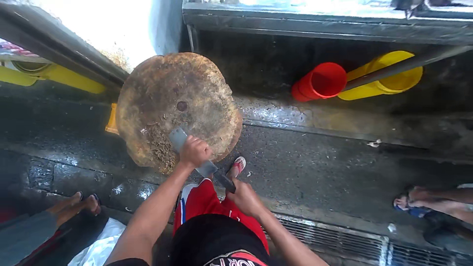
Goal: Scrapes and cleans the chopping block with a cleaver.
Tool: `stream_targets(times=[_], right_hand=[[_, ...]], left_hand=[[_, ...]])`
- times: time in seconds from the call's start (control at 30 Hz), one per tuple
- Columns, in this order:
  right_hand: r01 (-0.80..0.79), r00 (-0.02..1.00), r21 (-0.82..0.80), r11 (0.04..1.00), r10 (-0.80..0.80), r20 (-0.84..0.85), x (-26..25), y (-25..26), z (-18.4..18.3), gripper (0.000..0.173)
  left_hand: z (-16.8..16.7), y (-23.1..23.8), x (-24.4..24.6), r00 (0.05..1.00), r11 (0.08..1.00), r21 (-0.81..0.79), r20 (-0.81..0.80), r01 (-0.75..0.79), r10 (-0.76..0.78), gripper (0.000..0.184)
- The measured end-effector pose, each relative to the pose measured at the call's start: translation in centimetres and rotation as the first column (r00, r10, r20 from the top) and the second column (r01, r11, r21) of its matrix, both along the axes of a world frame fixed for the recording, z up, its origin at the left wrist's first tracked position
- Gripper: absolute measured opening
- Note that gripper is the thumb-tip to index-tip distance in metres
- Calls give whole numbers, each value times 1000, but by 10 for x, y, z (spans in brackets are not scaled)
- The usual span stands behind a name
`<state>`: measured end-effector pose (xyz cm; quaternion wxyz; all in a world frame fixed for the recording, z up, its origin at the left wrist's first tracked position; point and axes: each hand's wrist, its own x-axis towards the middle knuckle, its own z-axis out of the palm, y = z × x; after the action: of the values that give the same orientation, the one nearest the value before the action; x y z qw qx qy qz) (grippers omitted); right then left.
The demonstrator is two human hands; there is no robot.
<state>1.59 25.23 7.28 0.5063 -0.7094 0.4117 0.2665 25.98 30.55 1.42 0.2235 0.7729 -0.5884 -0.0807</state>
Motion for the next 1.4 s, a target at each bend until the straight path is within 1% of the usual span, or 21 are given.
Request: stream_targets(times=[0.07,0.17,0.23,0.3,0.37,0.43,0.57,0.63,0.67,0.7,0.77,0.83,0.87,0.93,1.0,1.07,1.13,1.2,1.27,1.33,1.4], right_hand=[[87,996,-69,994,-86,18,-10,-14,2,29],[212,977,-125,969,-210,29,-27,-23,1,24],[115,993,-46,992,-115,11,-15,-19,1,30],[-21,1000,32,999,21,-2,5,-5,1,33],[-58,998,39,998,58,-18,13,5,3,33],[12,1000,-23,1000,-12,7,3,-8,4,31],[212,977,-135,968,-210,31,-32,-61,1,26],[214,977,-150,965,-215,13,-24,-87,-1,24],[174,984,-137,975,-175,5,-17,-94,-2,25],[105,994,-107,989,-107,-12,-11,-93,0,28],[-24,999,-92,995,21,-35,0,-93,6,34],[-28,999,-105,994,24,-37,-5,-87,7,32],[-8,1000,-124,992,4,-30,-8,-90,8,29],[65,998,-164,984,-64,15,0,-114,3,26],[32,999,-94,995,-33,-12,-10,-103,-2,29],[-66,998,-50,997,66,-10,-6,-98,-4,30],[-83,997,-61,995,82,-13,-8,-93,1,26],[-11,1000,-104,995,12,3,-8,-104,4,24],[58,998,-87,994,-57,23,-8,-94,-5,26],[-2,999,-32,999,3,47,-2,-70,-15,35],[-56,997,29,998,55,50,5,-47,-11,40]], left_hand=[[0,-36,-7,998,996,-76,6,55,-55,32],[-10,-89,-26,969,957,-169,-28,236,-244,31],[-8,-62,-12,967,962,-126,-43,243,-250,32],[-3,-5,5,997,996,-33,-29,77,-78,34],[-1,18,10,999,999,-17,21,-39,40,36],[2,-9,4,1000,998,-52,11,-16,17,34],[-11,-117,-27,977,966,-160,-22,205,-211,32],[-12,-155,-22,966,953,-161,-12,255,-260,34],[-12,-156,-15,967,956,-156,-11,250,-254,35],[-11,-141,-10,974,966,-136,-24,220,-225,35],[-5,-99,-7,997,994,-87,-27,70,-72,33],[-6,-87,-12,1000,995,-100,11,-18,19,31],[-5,-86,-17,1000,996,-86,0,-30,30,31],[-4,-135,-2,999,990,-130,20,44,-42,33],[-11,-123,-13,997,989,-130,-8,76,-77,33],[-13,-91,-10,1000,989,-150,-3,4,-5,31],[-12,-78,-14,998,986,-157,13,-63,66,31],[-8,-104,-12,999,987,-155,15,-34,37,33],[-10,-122,-8,997,988,-132,15,79,-78,35],[-12,-88,0,996,994,-72,3,87,-87,34],[-13,-42,6,998,998,-64,60,10,-6,35]])
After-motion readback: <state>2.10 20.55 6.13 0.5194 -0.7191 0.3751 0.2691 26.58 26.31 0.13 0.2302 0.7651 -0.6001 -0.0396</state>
